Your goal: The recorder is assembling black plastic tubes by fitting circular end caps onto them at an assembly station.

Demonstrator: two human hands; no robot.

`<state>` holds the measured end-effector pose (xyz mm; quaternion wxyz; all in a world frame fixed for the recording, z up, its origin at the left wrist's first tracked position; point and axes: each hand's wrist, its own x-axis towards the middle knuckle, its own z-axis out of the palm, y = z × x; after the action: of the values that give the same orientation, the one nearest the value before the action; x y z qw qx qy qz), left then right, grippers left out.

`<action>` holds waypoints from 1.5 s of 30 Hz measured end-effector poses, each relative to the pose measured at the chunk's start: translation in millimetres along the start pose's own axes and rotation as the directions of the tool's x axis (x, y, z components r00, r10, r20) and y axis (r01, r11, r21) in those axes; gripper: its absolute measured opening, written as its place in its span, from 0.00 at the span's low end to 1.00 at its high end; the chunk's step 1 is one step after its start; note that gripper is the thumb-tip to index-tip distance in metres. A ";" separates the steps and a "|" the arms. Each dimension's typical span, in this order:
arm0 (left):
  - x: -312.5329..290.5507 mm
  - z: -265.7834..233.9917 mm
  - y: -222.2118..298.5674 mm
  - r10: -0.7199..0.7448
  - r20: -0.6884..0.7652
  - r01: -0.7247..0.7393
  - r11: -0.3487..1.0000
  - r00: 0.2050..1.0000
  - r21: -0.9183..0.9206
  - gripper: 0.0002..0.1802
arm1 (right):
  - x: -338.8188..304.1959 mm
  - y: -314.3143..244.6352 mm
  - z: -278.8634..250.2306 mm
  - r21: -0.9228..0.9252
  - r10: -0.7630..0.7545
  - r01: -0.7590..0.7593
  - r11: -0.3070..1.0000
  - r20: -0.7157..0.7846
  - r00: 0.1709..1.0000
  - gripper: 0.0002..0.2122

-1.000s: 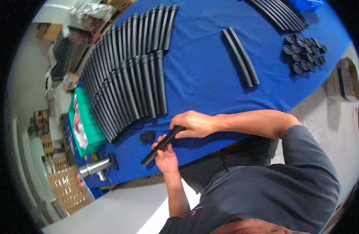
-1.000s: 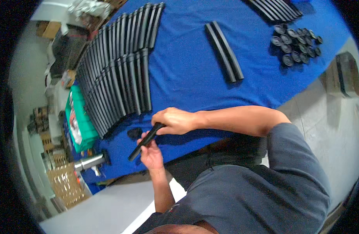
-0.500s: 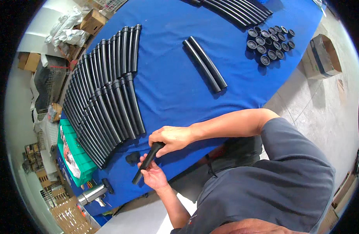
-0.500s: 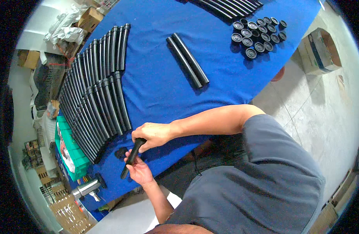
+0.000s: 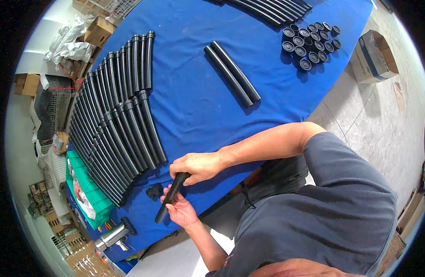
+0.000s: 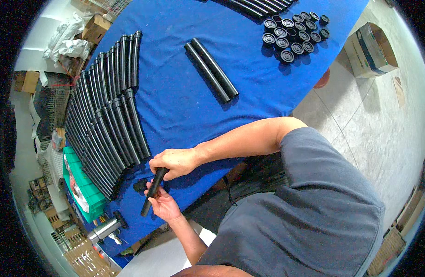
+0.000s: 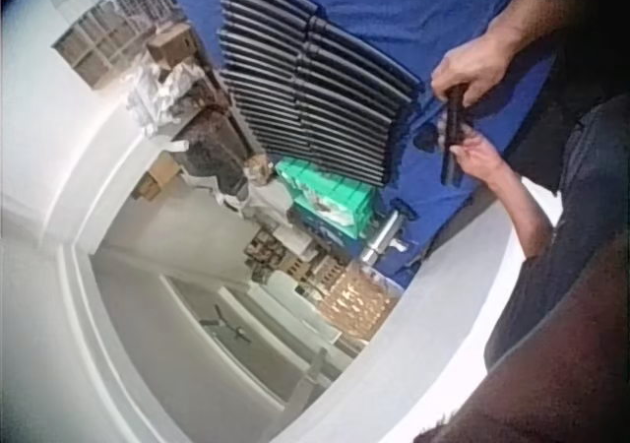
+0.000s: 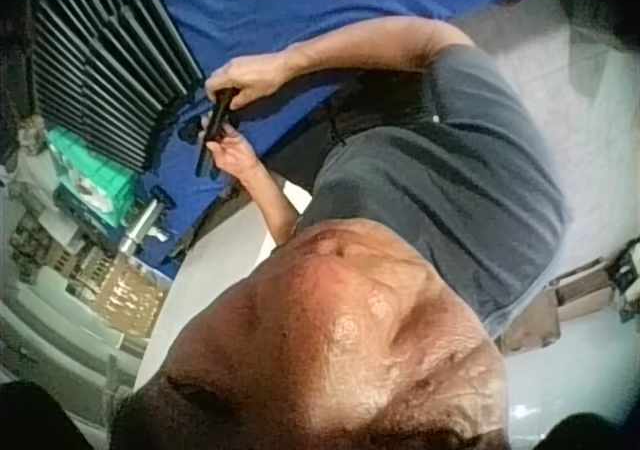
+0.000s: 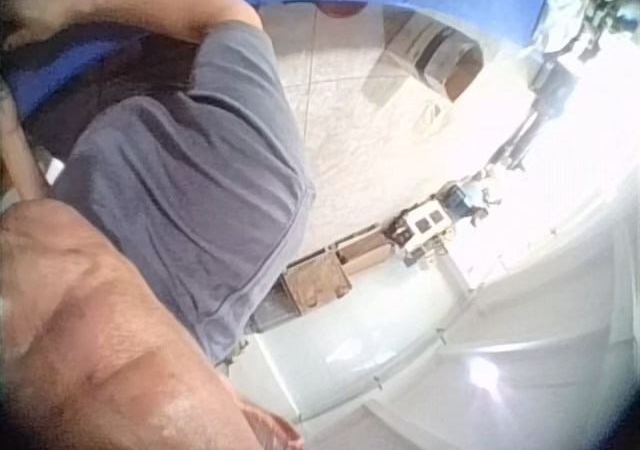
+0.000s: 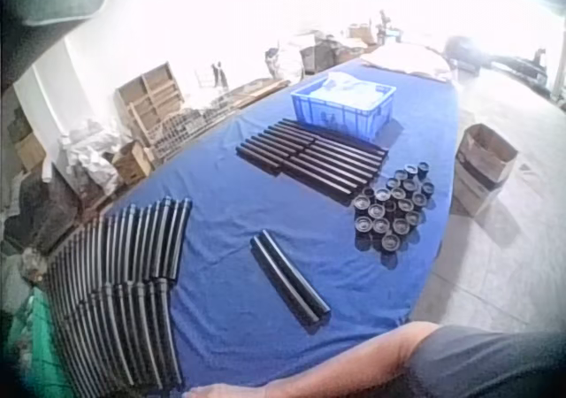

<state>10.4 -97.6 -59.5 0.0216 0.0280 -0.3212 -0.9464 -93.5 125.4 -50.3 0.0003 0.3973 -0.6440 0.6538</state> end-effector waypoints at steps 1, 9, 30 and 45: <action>-0.7 -1.7 1.0 0.007 0.026 -0.007 1.000 1.000 0.016 0.18 | -0.1 -0.5 -1.1 0.004 0.000 0.000 1.000 0.002 1.000 0.13; -2.9 -8.4 2.8 -0.014 -0.005 0.014 1.000 1.000 -0.014 0.17 | 7.0 -12.9 -12.7 0.109 0.350 -0.397 0.911 0.303 0.887 0.15; 0.0 5.2 -2.3 -0.073 -0.048 0.067 0.992 0.996 -0.109 0.16 | 4.9 -13.0 -11.7 -0.080 0.090 -0.082 0.993 0.095 0.991 0.14; 0.6 -0.7 -1.3 -0.050 0.000 0.050 0.997 0.999 -0.064 0.18 | 9.6 -21.3 -19.0 -0.086 0.227 -0.213 0.973 0.221 0.948 0.13</action>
<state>9.8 -97.0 -60.9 -0.0011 0.0361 -0.2899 -0.9564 -99.0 140.1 -24.6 -0.1348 0.3957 -0.6996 0.5794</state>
